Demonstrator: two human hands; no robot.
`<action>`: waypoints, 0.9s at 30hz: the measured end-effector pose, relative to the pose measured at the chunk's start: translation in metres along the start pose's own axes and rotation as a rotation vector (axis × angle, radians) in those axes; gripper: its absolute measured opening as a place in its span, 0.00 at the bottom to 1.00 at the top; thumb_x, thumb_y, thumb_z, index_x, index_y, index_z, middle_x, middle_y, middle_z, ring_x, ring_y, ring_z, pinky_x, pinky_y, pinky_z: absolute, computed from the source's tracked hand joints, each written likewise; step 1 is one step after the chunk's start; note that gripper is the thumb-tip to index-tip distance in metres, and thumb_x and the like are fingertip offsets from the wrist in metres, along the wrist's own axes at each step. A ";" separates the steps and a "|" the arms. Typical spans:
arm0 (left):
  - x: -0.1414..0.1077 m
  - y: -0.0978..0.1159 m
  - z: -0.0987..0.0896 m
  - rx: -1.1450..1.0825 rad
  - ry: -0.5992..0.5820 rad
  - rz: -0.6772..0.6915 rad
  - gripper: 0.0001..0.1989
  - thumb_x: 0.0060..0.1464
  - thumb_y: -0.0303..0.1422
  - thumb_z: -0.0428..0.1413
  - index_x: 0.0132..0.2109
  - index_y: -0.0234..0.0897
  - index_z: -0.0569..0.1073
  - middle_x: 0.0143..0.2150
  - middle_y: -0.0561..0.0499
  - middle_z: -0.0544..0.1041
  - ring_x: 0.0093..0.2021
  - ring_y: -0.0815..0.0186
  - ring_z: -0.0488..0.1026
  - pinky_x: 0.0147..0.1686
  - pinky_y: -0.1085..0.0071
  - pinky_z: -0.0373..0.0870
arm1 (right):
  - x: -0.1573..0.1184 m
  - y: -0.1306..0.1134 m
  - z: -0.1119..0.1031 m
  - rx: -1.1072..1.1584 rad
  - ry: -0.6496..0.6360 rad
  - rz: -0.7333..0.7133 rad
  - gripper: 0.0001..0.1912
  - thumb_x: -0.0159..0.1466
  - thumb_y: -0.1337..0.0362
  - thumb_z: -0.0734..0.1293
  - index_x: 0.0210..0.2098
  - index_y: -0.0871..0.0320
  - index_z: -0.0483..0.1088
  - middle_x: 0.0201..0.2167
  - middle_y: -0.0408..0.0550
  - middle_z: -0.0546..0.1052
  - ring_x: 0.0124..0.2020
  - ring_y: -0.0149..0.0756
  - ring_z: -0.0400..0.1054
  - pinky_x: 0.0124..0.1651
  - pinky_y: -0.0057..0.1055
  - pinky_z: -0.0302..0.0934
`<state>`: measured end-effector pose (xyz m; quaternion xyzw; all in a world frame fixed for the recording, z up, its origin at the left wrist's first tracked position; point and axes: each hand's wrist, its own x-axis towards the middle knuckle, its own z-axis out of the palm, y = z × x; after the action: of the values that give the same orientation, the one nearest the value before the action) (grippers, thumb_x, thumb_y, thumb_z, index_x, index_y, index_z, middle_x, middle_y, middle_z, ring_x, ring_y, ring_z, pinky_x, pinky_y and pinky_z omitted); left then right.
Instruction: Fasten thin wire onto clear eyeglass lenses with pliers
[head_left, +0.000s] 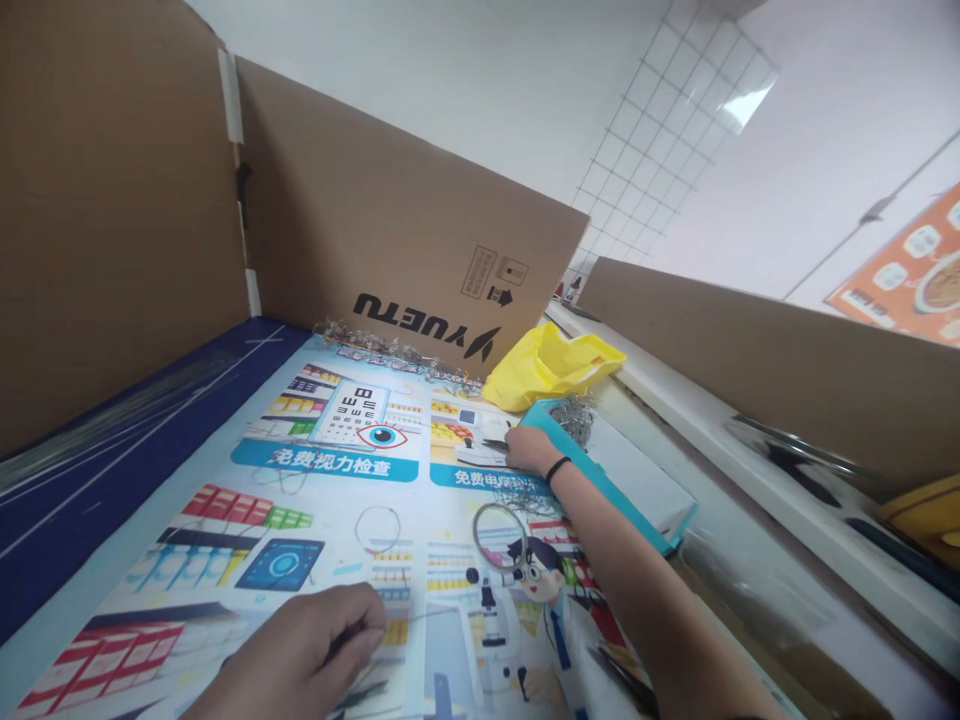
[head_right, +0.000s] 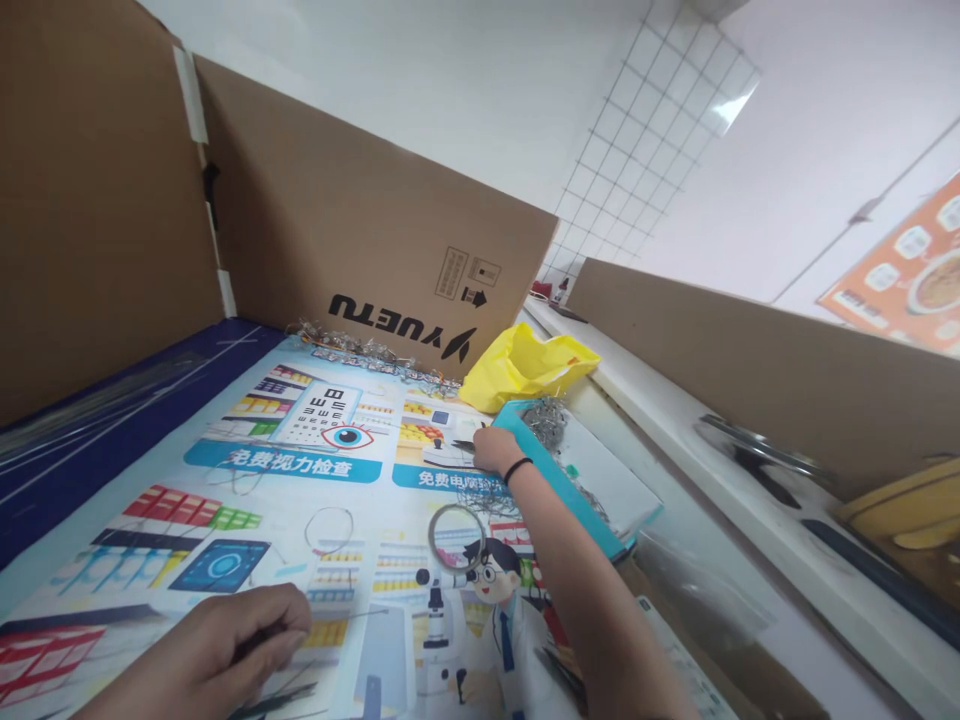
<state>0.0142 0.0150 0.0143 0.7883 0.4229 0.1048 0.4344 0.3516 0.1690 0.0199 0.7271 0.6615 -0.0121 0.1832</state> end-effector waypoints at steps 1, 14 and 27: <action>0.000 -0.001 0.000 -0.002 0.001 0.003 0.10 0.54 0.34 0.42 0.28 0.38 0.63 0.28 0.54 0.69 0.30 0.67 0.64 0.29 0.75 0.55 | 0.000 0.004 0.000 0.025 -0.001 0.002 0.18 0.63 0.58 0.62 0.50 0.60 0.64 0.49 0.51 0.68 0.45 0.38 0.66 0.45 0.41 0.63; 0.001 -0.001 0.001 0.002 -0.018 -0.011 0.11 0.55 0.35 0.42 0.28 0.38 0.62 0.28 0.54 0.68 0.31 0.67 0.64 0.29 0.75 0.55 | -0.043 0.044 0.018 0.769 0.128 -0.014 0.17 0.63 0.58 0.62 0.48 0.60 0.65 0.46 0.49 0.70 0.41 0.36 0.67 0.42 0.38 0.65; 0.002 -0.001 0.001 -0.027 -0.007 -0.006 0.14 0.57 0.40 0.42 0.28 0.38 0.64 0.28 0.54 0.69 0.30 0.68 0.64 0.29 0.75 0.57 | -0.085 0.033 0.006 1.027 0.256 -0.047 0.15 0.50 0.59 0.64 0.33 0.62 0.71 0.17 0.39 0.65 0.20 0.27 0.56 0.24 0.26 0.52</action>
<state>0.0153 0.0158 0.0131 0.7814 0.4223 0.1066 0.4469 0.3744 0.0845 0.0450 0.7039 0.6036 -0.2498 -0.2789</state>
